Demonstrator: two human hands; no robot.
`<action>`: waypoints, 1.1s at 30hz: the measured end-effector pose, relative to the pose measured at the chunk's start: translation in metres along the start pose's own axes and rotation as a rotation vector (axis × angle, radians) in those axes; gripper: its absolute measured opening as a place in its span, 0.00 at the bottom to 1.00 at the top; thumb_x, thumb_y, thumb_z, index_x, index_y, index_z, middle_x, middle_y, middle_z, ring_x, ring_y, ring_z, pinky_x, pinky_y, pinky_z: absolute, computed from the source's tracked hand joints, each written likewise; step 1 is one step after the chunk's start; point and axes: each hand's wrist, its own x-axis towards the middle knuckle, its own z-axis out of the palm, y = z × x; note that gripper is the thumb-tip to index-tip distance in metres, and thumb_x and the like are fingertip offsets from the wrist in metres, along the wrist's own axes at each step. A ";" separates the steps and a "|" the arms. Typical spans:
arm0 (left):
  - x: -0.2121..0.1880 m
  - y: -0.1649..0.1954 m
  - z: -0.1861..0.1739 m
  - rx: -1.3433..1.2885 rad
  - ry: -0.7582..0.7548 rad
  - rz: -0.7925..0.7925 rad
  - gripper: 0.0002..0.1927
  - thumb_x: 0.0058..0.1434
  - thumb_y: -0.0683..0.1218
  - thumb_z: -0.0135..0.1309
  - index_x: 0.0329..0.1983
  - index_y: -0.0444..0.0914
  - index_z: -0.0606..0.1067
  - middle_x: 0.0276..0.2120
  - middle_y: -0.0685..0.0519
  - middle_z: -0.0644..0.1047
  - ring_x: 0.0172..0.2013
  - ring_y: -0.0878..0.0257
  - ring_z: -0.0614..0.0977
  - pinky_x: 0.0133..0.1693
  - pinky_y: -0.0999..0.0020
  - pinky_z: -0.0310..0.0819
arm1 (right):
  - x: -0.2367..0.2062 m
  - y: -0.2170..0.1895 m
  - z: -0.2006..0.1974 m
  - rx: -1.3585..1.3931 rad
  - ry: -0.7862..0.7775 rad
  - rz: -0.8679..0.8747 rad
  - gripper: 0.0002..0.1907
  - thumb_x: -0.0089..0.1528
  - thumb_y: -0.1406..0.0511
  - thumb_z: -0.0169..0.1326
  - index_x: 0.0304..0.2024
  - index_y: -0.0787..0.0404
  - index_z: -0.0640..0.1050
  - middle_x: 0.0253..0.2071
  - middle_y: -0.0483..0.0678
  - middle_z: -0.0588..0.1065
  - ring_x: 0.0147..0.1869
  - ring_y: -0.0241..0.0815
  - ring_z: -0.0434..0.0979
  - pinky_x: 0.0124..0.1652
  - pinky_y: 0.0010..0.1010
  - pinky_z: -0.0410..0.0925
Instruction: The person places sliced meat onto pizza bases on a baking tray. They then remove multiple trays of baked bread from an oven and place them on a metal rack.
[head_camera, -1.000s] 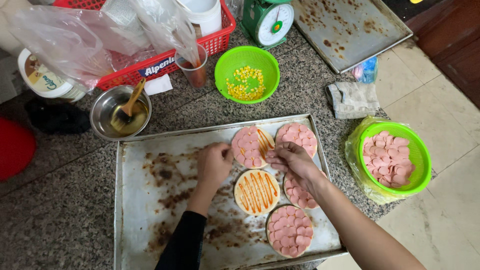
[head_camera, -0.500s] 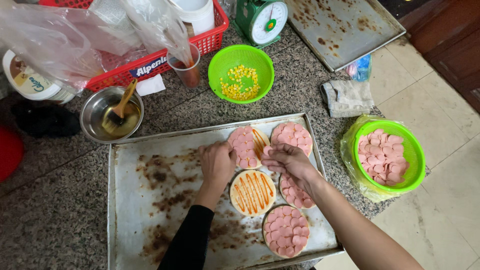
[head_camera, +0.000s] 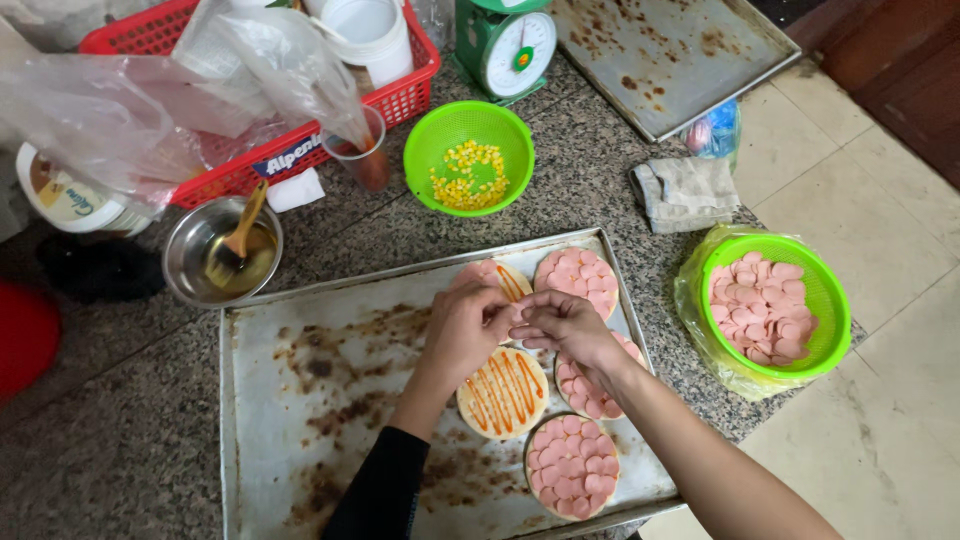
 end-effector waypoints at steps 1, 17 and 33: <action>0.002 -0.001 0.003 -0.097 0.028 -0.060 0.10 0.58 0.48 0.63 0.31 0.36 0.79 0.31 0.49 0.81 0.30 0.54 0.84 0.36 0.61 0.77 | -0.001 0.000 -0.002 0.020 -0.003 -0.013 0.13 0.67 0.70 0.49 0.54 0.68 0.73 0.49 0.54 0.79 0.50 0.46 0.85 0.47 0.32 0.78; 0.054 -0.036 0.033 0.276 -0.099 -0.102 0.10 0.59 0.48 0.60 0.28 0.37 0.81 0.28 0.45 0.81 0.30 0.46 0.82 0.38 0.51 0.74 | -0.009 -0.016 -0.064 0.151 0.342 -0.071 0.11 0.70 0.65 0.48 0.48 0.65 0.77 0.44 0.52 0.81 0.42 0.41 0.82 0.42 0.30 0.75; 0.053 -0.040 0.037 0.488 0.067 -0.091 0.08 0.55 0.46 0.63 0.26 0.37 0.79 0.30 0.46 0.80 0.34 0.49 0.81 0.45 0.51 0.64 | -0.012 -0.020 -0.062 0.194 0.307 -0.046 0.13 0.70 0.64 0.48 0.50 0.66 0.77 0.44 0.52 0.81 0.43 0.42 0.83 0.44 0.30 0.76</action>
